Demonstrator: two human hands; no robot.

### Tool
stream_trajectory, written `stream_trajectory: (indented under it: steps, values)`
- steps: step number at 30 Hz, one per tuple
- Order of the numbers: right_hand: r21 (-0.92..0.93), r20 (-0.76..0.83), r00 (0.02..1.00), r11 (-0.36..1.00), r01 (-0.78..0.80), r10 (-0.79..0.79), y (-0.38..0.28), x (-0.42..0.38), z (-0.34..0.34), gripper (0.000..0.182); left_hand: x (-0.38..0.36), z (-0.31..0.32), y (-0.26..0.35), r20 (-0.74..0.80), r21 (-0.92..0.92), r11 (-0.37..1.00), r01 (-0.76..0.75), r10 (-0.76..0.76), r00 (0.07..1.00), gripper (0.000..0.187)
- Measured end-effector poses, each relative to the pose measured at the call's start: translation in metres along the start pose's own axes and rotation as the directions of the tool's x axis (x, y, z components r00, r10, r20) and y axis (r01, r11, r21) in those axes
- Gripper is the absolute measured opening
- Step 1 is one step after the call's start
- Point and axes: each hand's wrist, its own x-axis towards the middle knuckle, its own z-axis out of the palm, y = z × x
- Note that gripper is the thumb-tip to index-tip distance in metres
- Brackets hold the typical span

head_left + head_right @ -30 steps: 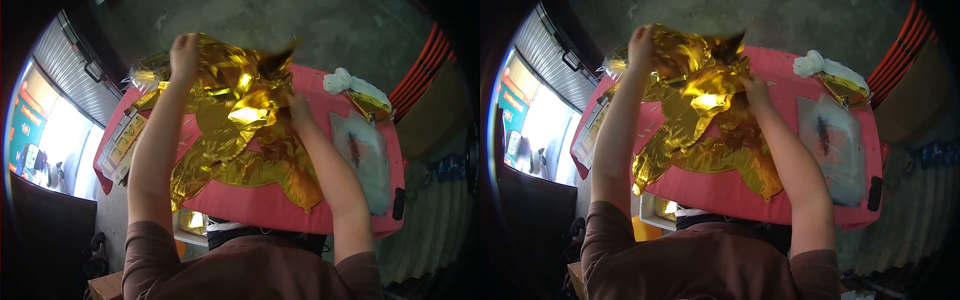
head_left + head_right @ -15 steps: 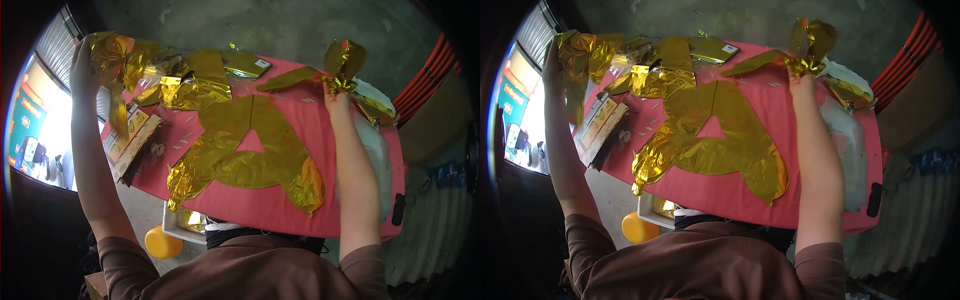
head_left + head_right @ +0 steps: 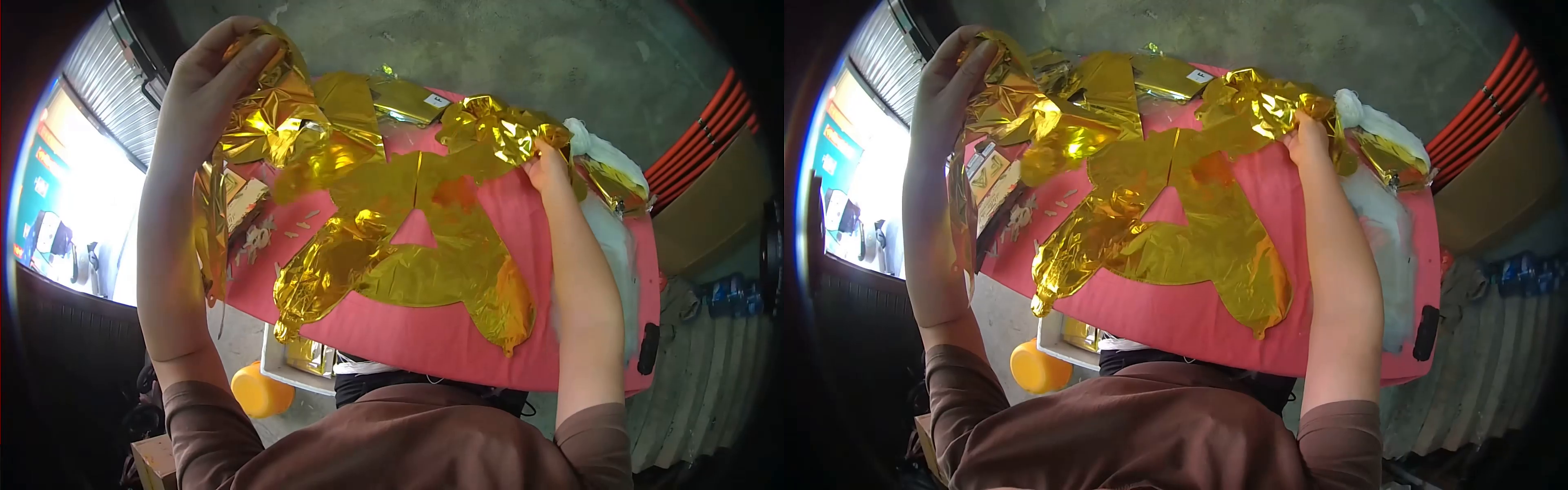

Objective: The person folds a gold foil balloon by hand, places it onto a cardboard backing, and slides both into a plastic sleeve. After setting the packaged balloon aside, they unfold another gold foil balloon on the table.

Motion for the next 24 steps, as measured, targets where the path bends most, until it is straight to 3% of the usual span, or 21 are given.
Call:
stream_trajectory:
  steps: [1, 2, 5, 11, 12, 13, 14, 16, 20, 22, 23, 24]
  values:
    - [-0.013, -0.023, 1.0, 1.0, 0.013, -0.014, -0.007, -0.003, 0.008, 0.031, 0.002, 0.002, -0.007, 0.022, -0.11, 0.993, -0.039, 0.042, 0.999, 0.018]
    - [-0.013, -0.021, 1.0, 1.0, 0.016, -0.017, -0.015, 0.0, 0.014, 0.031, 0.002, 0.003, -0.005, 0.021, -0.111, 0.993, -0.042, 0.045, 0.999, 0.018]
    - [0.144, 0.141, 0.99, 0.989, -0.024, 0.004, -0.033, 0.0, 0.033, 0.025, 0.002, 0.007, 0.002, 0.043, -0.142, 0.99, 0.002, 0.004, 0.999, 0.019]
    - [0.36, 0.25, 0.964, 0.933, -0.007, -0.089, -0.04, 0.011, 0.058, 0.023, -0.006, 0.004, 0.019, 0.016, 0.042, 0.999, -0.017, 0.017, 1.0, 0.02]
    - [0.401, 0.274, 0.955, 0.916, -0.005, -0.115, -0.035, 0.013, 0.06, 0.024, -0.007, 0.01, 0.024, -0.071, 0.053, 0.996, -0.066, 0.069, 0.995, 0.018]
    - [0.324, 0.198, 0.978, 0.946, -0.005, -0.063, -0.024, 0.021, 0.06, 0.026, -0.008, 0.015, 0.027, -0.155, 0.068, 0.991, -0.112, 0.121, 0.98, 0.015]
    - [0.179, 0.227, 0.974, 0.981, -0.071, 0.029, -0.012, 0.028, 0.053, 0.029, -0.009, 0.018, 0.028, -0.154, 0.072, 0.992, -0.107, 0.117, 0.981, 0.015]
    - [-0.101, 0.167, 0.954, 0.967, -0.234, 0.248, 0.005, 0.029, 0.039, 0.031, -0.009, 0.021, 0.03, -0.137, 0.283, 0.953, -0.109, 0.152, 0.979, 0.018]
    - [-0.373, 0.167, 0.934, 0.897, -0.237, 0.316, -0.002, -0.011, 0.031, 0.032, 0.001, 0.061, 0.046, -0.224, 0.351, 0.915, -0.201, 0.291, 0.93, 0.014]
    - [-0.459, 0.204, 0.934, 0.872, -0.173, 0.293, -0.009, -0.031, 0.034, 0.033, 0.002, 0.085, 0.075, -0.184, 0.62, 0.776, -0.119, 0.291, 0.939, 0.011]
    - [-0.52, 0.264, 0.928, 0.849, -0.093, 0.263, -0.011, -0.043, 0.038, 0.036, 0.008, 0.083, 0.064, -0.106, 0.689, 0.682, -0.243, 0.427, 0.898, 0.01]
    - [-0.573, 0.324, 0.916, 0.819, -0.009, 0.237, -0.013, -0.057, 0.042, 0.039, 0.01, 0.087, 0.058, -0.096, 0.735, 0.629, -0.253, 0.466, 0.88, 0.01]
